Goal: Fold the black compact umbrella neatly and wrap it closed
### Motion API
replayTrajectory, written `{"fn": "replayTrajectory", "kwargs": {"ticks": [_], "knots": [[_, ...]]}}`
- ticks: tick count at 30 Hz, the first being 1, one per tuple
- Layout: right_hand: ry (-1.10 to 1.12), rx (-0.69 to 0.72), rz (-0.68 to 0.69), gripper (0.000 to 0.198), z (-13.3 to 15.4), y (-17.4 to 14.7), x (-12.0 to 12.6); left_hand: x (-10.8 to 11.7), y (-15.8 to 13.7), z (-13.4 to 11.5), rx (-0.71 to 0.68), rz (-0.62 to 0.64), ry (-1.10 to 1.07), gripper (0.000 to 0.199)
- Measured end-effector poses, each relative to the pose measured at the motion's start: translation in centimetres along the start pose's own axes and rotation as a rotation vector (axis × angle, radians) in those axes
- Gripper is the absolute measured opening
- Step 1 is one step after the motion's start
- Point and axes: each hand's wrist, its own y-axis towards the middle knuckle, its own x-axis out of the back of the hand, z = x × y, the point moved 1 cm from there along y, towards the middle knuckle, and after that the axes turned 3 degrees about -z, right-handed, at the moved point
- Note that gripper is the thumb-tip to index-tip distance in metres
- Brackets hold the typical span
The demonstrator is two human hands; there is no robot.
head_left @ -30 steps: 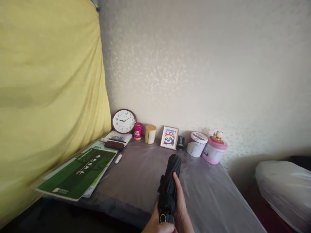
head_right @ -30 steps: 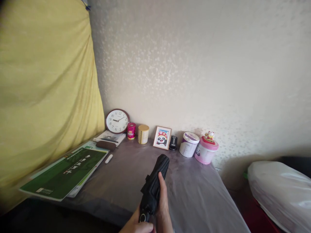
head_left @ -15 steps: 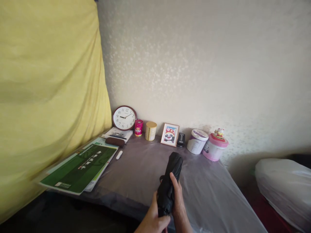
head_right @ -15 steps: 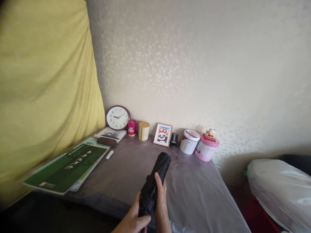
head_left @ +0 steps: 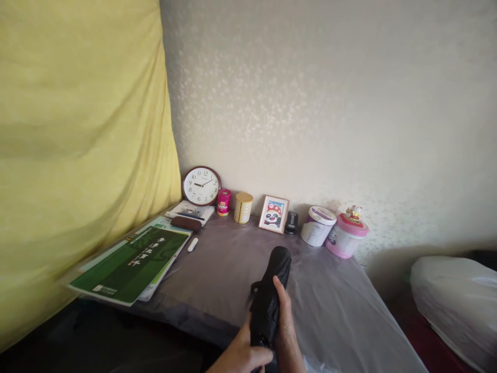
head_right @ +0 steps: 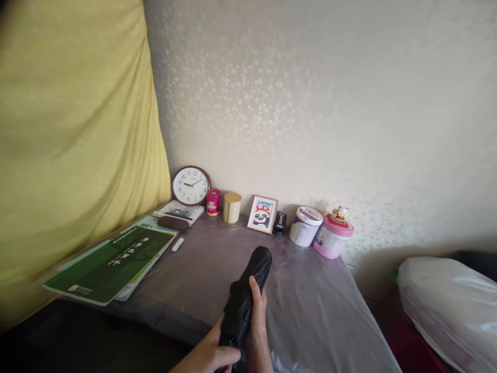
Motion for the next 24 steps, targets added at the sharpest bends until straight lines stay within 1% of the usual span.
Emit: {"fn": "replayTrajectory", "kwargs": {"ticks": [1, 2, 4, 5, 6, 7, 8, 9, 10, 11, 12, 13, 14, 16, 17, 18, 19, 21, 23, 24], "knots": [[-0.025, 0.028, -0.004, 0.050, 0.0, 0.1, 0.0, -0.1, 0.0, 0.1, -0.008, -0.013, 0.010, 0.079], [-0.067, 0.074, -0.026, 0.049, 0.0, 0.4, 0.1, -0.1, 0.1, 0.3, -0.060, -0.071, 0.068, 0.078], [-0.162, 0.168, -0.094, 0.051, -0.3, 1.0, 0.4, 0.1, 0.3, 1.2, -0.210, -0.240, 0.282, 0.081], [-0.195, 0.201, -0.130, 0.053, -0.5, 1.4, 0.6, 0.2, 0.4, 1.6, -0.263, -0.326, 0.407, 0.084], [-0.212, 0.220, -0.157, 0.055, -0.7, 1.6, 0.7, 0.3, 0.5, 1.9, -0.292, -0.399, 0.521, 0.087], [-0.216, 0.227, -0.177, 0.057, -0.8, 1.8, 0.7, 0.5, 0.5, 2.1, -0.297, -0.447, 0.604, 0.090], [-0.208, 0.225, -0.188, 0.057, -0.9, 1.8, 0.8, 0.6, 0.4, 2.0, -0.284, -0.461, 0.644, 0.091], [-0.191, 0.216, -0.187, 0.056, -0.9, 1.7, 0.8, 0.7, 0.2, 1.7, -0.263, -0.445, 0.625, 0.092], [-0.166, 0.200, -0.175, 0.054, -0.9, 1.5, 0.8, 0.7, -0.1, 1.2, -0.242, -0.400, 0.556, 0.091], [-0.131, 0.176, -0.154, 0.053, -0.9, 1.3, 0.7, 0.7, -0.4, 0.5, -0.221, -0.325, 0.449, 0.091], [-0.087, 0.142, -0.125, 0.051, -0.8, 1.0, 0.7, 0.7, -0.7, -0.2, -0.142, -0.228, 0.291, 0.089], [-0.041, 0.098, -0.088, 0.050, -0.7, 0.8, 0.6, 0.5, -1.1, -0.9, -0.052, -0.103, 0.144, 0.085], [-0.004, 0.050, -0.051, 0.049, -0.7, 0.5, 0.5, 0.4, -1.3, -1.5, -0.023, -0.030, 0.041, 0.083], [0.016, -0.006, -0.007, 0.049, -0.6, 0.3, 0.5, 0.1, -1.6, -2.1, 0.002, 0.044, -0.034, 0.083], [-0.004, 0.004, -0.005, 0.049, -0.5, 0.4, 0.5, 0.0, -1.5, -2.0, 0.001, 0.037, -0.017, 0.083], [-0.036, 0.037, -0.017, 0.050, -0.5, 0.4, 0.5, -0.1, -1.3, -1.7, -0.008, 0.001, 0.034, 0.083], [-0.075, 0.080, -0.038, 0.051, -0.5, 0.6, 0.6, -0.2, -1.1, -1.2, -0.033, -0.062, 0.116, 0.084], [-0.146, 0.154, -0.080, 0.053, -0.7, 0.8, 0.6, -0.2, -0.6, -0.1, -0.117, -0.228, 0.350, 0.087], [-0.178, 0.181, -0.103, 0.055, -1.0, 1.0, 0.6, -0.1, -0.3, 0.7, -0.171, -0.376, 0.601, 0.091], [-0.172, 0.180, -0.108, 0.056, -1.2, 1.1, 0.5, 0.0, -0.3, 0.9, -0.179, -0.417, 0.687, 0.091]]}}
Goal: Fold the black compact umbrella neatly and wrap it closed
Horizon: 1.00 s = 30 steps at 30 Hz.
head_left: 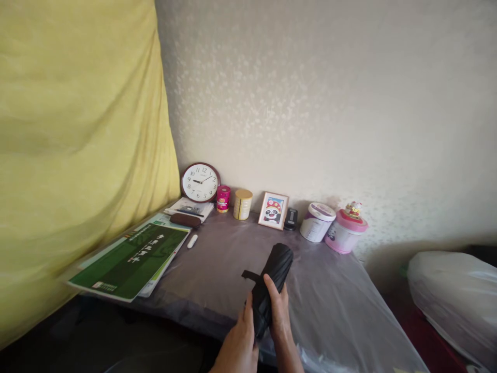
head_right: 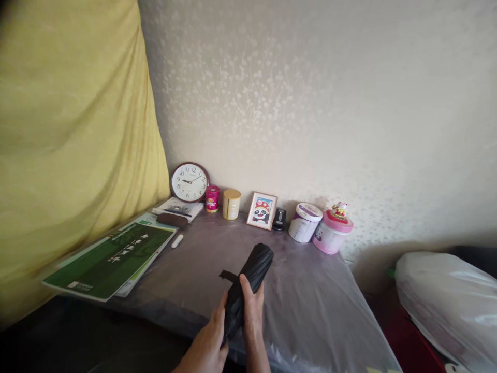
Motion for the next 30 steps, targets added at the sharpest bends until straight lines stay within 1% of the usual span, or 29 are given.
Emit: {"fn": "replayTrajectory", "kwargs": {"ticks": [1, 2, 3, 4, 6, 7, 8, 9, 10, 12, 14, 15, 16, 17, 18, 19, 20, 21, 23, 24, 25, 27, 29, 30], "knots": [[0.016, -0.008, -0.003, 0.056, -0.2, 0.0, 0.0, 0.1, 0.0, 0.0, -0.005, -0.007, 0.036, 0.092], [0.040, -0.021, -0.001, 0.056, -0.3, 0.0, -0.1, 0.4, -0.1, -0.1, 0.004, 0.004, 0.009, 0.092], [0.068, -0.041, 0.006, 0.055, -0.5, -0.1, -0.1, 0.8, -0.1, -0.3, 0.028, 0.040, -0.077, 0.092], [0.097, -0.066, 0.017, 0.055, -0.6, -0.1, 0.0, 1.2, -0.2, -0.6, 0.051, 0.098, -0.209, 0.092], [0.158, -0.117, 0.056, 0.054, -0.6, -0.2, 0.0, 1.9, -0.3, -1.2, 0.164, 0.258, -0.516, 0.088], [0.181, -0.141, 0.080, 0.054, -0.6, -0.2, 0.0, 2.0, -0.3, -1.4, 0.181, 0.316, -0.616, 0.084], [0.192, -0.155, 0.104, 0.054, -0.6, -0.1, 0.1, 2.0, -0.3, -1.5, 0.188, 0.350, -0.665, 0.079], [0.191, -0.154, 0.122, 0.055, -0.6, -0.1, 0.1, 1.9, -0.2, -1.4, 0.182, 0.357, -0.661, 0.076], [0.178, -0.137, 0.134, 0.055, -0.6, 0.0, 0.1, 1.6, -0.1, -1.1, 0.164, 0.327, -0.609, 0.073], [0.123, -0.072, 0.134, 0.058, -0.7, 0.3, 0.2, 1.1, 0.2, -0.3, 0.093, 0.192, -0.400, 0.074], [0.074, -0.017, 0.117, 0.060, -1.0, 0.5, 0.2, 0.9, 0.4, 0.4, -0.001, 0.034, -0.141, 0.079], [0.065, -0.008, 0.110, 0.061, -1.2, 0.6, 0.1, 1.0, 0.5, 0.6, -0.043, -0.018, -0.037, 0.083], [0.067, -0.014, 0.105, 0.060, -1.4, 0.6, 0.1, 1.3, 0.5, 0.6, -0.072, -0.044, 0.028, 0.087], [0.079, -0.027, 0.103, 0.059, -1.6, 0.6, 0.1, 1.8, 0.5, 0.4, -0.082, -0.042, 0.043, 0.091], [0.094, -0.043, 0.100, 0.058, -1.8, 0.6, 0.0, 2.3, 0.5, 0.1, -0.076, -0.011, 0.006, 0.095], [0.107, -0.057, 0.091, 0.056, -1.9, 0.6, 0.0, 2.8, 0.5, -0.3, -0.060, 0.025, -0.065, 0.100], [0.114, -0.065, 0.081, 0.056, -2.0, 0.6, -0.1, 3.2, 0.6, -0.8, -0.013, 0.091, -0.175, 0.103], [0.114, -0.067, 0.075, 0.055, -2.1, 0.6, 0.0, 3.6, 0.6, -1.1, 0.061, 0.162, -0.278, 0.102], [0.095, -0.042, 0.078, 0.055, -2.2, 0.8, 0.1, 3.9, 0.9, -1.5, 0.164, 0.200, -0.375, 0.091], [0.067, -0.016, 0.083, 0.055, -2.3, 1.0, 0.3, 3.9, 1.2, -1.4, 0.164, 0.175, -0.364, 0.085], [0.026, 0.020, 0.084, 0.054, -2.3, 1.3, 0.6, 3.9, 1.5, -1.2, 0.122, 0.119, -0.313, 0.081], [-0.078, 0.116, 0.052, 0.053, -2.6, 2.0, 1.2, 3.6, 2.1, -0.6, -0.019, 0.003, -0.139, 0.077], [-0.180, 0.225, -0.026, 0.057, -2.9, 2.6, 1.9, 3.3, 2.7, 0.3, -0.093, -0.045, 0.060, 0.075], [-0.231, 0.281, -0.063, 0.059, -3.1, 2.8, 2.2, 3.1, 2.9, 0.6, -0.089, -0.041, 0.152, 0.074]]}}
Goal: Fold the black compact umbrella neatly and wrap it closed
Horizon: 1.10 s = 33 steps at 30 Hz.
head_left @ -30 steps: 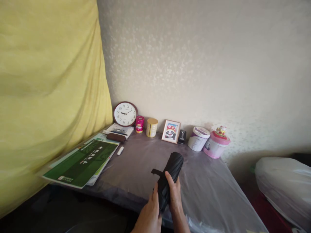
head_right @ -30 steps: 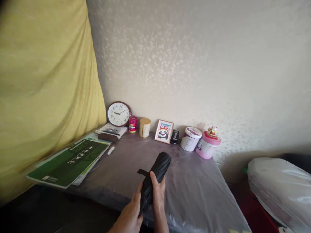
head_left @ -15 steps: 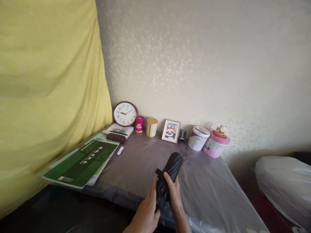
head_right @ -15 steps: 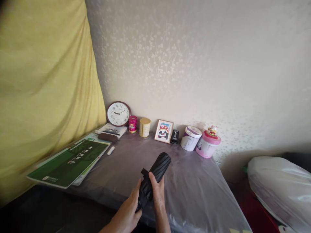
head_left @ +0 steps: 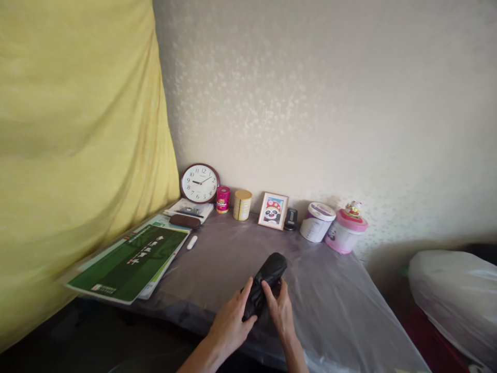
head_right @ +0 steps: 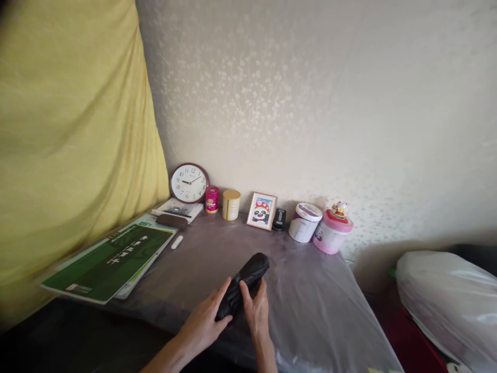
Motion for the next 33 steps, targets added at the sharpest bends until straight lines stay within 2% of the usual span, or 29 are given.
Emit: {"fn": "replayTrajectory", "kwargs": {"ticks": [2, 7, 9, 12, 18, 23, 26, 30, 33], "knots": [[-0.100, 0.117, -0.005, 0.057, -0.3, 0.1, 0.3, -0.4, 0.2, 0.5, 0.029, 0.028, 0.141, 0.074], [-0.156, 0.343, 0.308, 0.027, 0.5, 0.0, 0.2, -0.8, 0.1, 0.5, 0.034, 0.032, 0.271, 0.074], [-0.116, 0.379, 0.362, 0.018, 0.9, 0.1, 0.4, -0.9, 0.1, 0.4, 0.032, 0.045, 0.285, 0.074], [-0.056, 0.356, 0.368, 0.012, 0.9, 0.4, 1.0, -0.9, 0.1, 0.3, 0.020, 0.060, 0.330, 0.073], [0.082, 0.133, 0.507, 0.019, 0.2, 0.5, 2.3, -1.0, 0.2, 0.2, 0.008, 0.117, 0.515, 0.072], [0.070, 0.115, 0.528, 0.022, 1.1, 1.0, 1.5, -1.4, 0.2, -0.1, 0.007, 0.106, 0.582, 0.067], [-0.034, 0.128, 0.544, 0.022, 1.4, 1.6, 0.2, -1.6, 0.1, -0.3, 0.010, 0.103, 0.595, 0.065], [-0.319, 0.275, 0.535, 0.011, 1.4, 2.3, -1.7, -1.7, 0.0, -0.2, 0.017, 0.091, 0.597, 0.064], [-0.500, 0.348, 0.486, 0.011, 1.4, 2.6, -2.9, -1.4, -0.3, 0.1, 0.023, 0.082, 0.542, 0.066]]}}
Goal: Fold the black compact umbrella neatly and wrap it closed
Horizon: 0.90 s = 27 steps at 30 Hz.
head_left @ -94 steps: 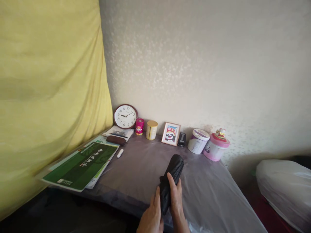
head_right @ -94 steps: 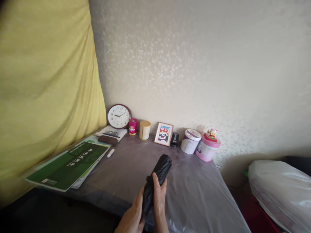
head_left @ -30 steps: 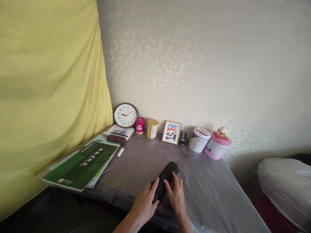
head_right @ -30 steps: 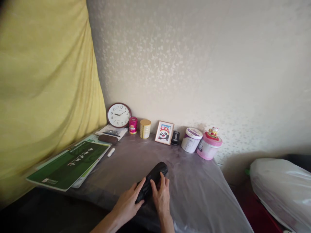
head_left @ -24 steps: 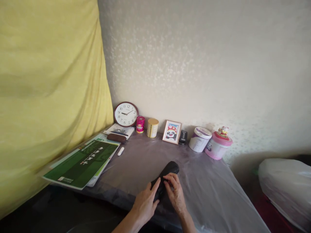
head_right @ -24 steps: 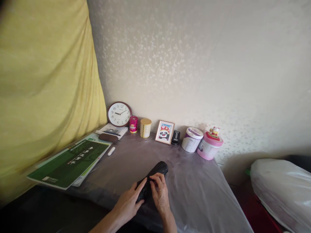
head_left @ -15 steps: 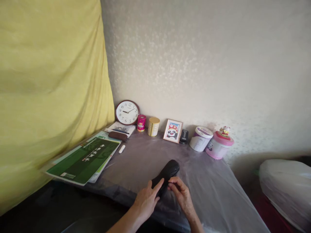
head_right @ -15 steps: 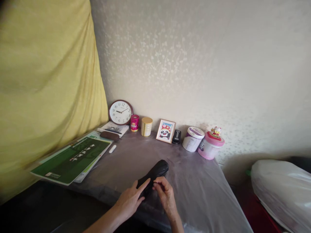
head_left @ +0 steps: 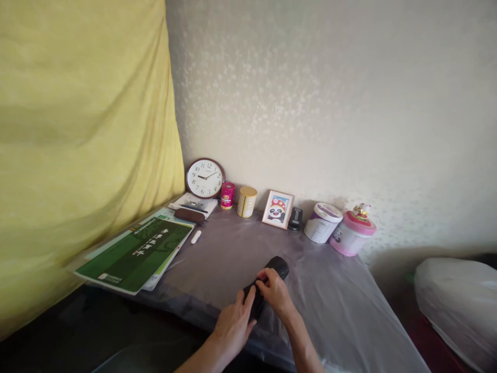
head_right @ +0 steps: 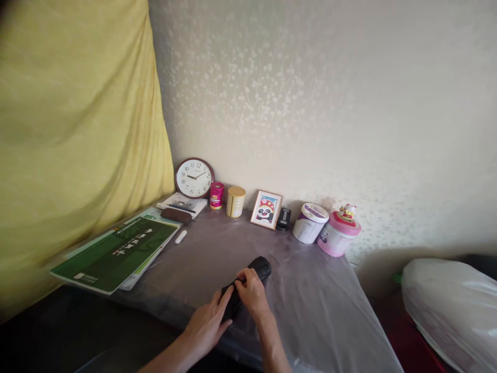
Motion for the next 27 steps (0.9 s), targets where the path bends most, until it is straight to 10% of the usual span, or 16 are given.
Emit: {"fn": "replayTrajectory", "kwargs": {"ticks": [8, 27], "knots": [[0.401, -0.281, 0.003, 0.032, 0.1, 0.6, 1.1, 0.5, -2.3, 2.7, 0.006, 0.026, -0.150, 0.072], [-0.039, 0.237, 0.112, 0.034, 0.6, 0.2, 0.7, -0.6, -2.3, 2.4, -0.158, -0.097, -0.056, 0.087]]}}
